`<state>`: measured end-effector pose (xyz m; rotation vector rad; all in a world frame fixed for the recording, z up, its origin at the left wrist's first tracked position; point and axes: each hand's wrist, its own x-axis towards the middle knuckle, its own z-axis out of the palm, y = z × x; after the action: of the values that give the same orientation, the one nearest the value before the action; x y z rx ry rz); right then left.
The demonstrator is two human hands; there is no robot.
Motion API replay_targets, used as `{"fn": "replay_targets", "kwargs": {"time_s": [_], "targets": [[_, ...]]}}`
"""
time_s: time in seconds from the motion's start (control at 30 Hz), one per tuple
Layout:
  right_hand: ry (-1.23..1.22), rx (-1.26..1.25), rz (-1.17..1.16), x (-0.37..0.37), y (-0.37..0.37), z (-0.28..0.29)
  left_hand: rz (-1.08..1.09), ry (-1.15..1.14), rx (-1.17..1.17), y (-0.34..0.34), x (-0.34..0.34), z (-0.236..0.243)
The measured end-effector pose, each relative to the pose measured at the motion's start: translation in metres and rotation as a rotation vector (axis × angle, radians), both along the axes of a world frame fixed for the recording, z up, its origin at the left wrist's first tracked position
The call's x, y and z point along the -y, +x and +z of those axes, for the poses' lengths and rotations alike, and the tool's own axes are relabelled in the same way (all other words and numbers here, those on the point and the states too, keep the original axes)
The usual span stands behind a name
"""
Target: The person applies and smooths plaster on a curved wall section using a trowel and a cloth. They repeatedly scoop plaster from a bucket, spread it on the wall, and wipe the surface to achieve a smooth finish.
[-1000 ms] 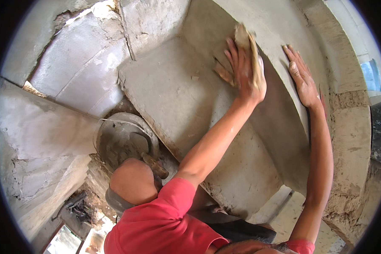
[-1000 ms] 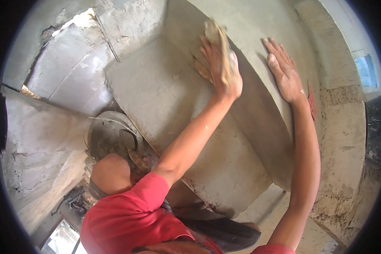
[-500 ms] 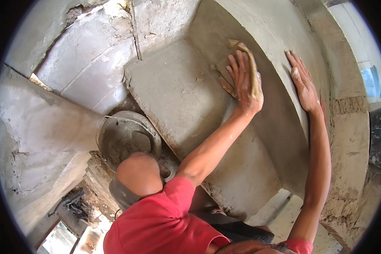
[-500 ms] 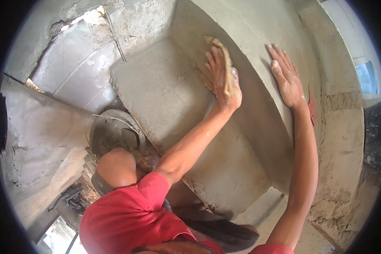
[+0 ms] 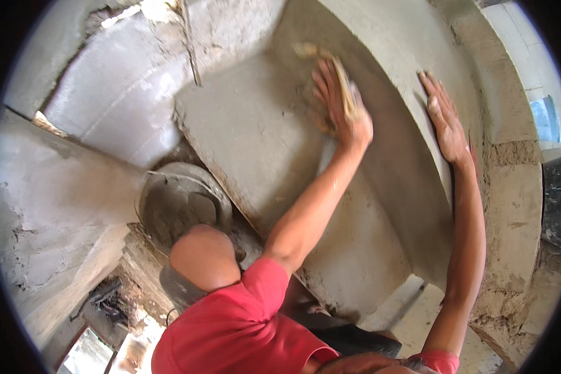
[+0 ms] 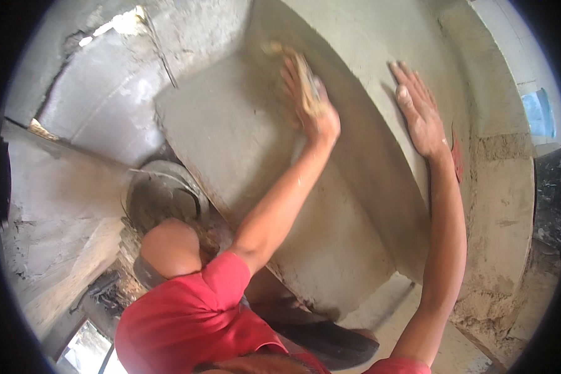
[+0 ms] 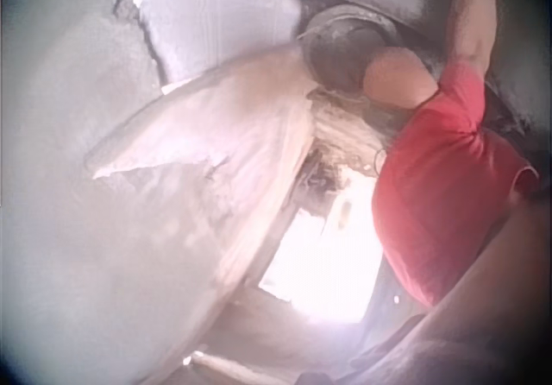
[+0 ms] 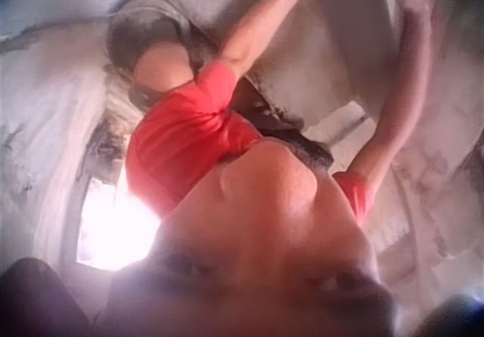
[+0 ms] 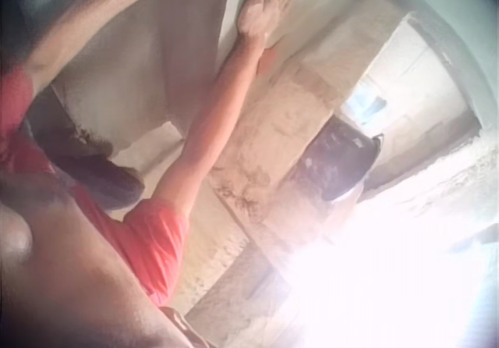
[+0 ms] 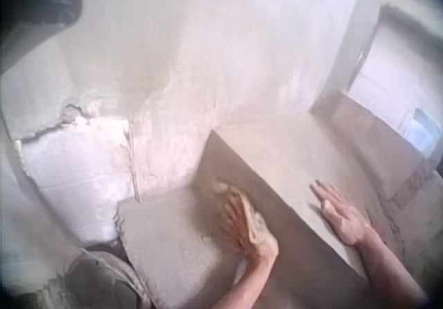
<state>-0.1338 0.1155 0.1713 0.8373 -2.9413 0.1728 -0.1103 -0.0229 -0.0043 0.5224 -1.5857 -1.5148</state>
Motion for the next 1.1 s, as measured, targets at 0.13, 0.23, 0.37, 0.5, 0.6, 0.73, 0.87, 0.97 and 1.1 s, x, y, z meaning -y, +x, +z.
{"fn": "replay_targets", "kwargs": {"time_s": [0.13, 0.23, 0.37, 0.5, 0.6, 0.73, 0.87, 0.97, 1.1], "targets": [[-0.043, 0.017, 0.028, -0.002, 0.000, 0.000, -0.012, -0.165, -0.175, -0.004, 0.001, 0.000], [-0.038, 0.009, 0.015, -0.002, -0.001, -0.001, 0.082, -0.097, -0.044, -0.007, 0.005, 0.001], [-0.022, 0.006, 0.017, -0.001, -0.001, 0.000, -0.014, -0.124, -0.138, -0.009, 0.010, 0.003], [-0.038, 0.026, 0.003, 0.001, -0.003, 0.000, 0.053, -0.152, -0.096, -0.007, 0.013, 0.003], [-0.049, -0.002, 0.020, 0.001, -0.002, 0.001, -0.054, -0.045, -0.004, -0.004, 0.019, 0.005], [-0.039, -0.001, 0.025, -0.001, 0.000, -0.001, -0.030, -0.174, -0.194, -0.006, 0.027, 0.009], [-0.052, 0.016, 0.029, -0.001, 0.000, -0.001, 0.008, -0.016, -0.099, -0.010, 0.032, 0.014], [-0.062, 0.020, 0.031, -0.001, 0.000, -0.001, -0.063, -0.269, -0.175, -0.011, 0.029, 0.013], [-0.041, 0.034, 0.045, 0.000, -0.001, -0.002, 0.091, 0.035, -0.247, -0.016, 0.039, 0.018]]}}
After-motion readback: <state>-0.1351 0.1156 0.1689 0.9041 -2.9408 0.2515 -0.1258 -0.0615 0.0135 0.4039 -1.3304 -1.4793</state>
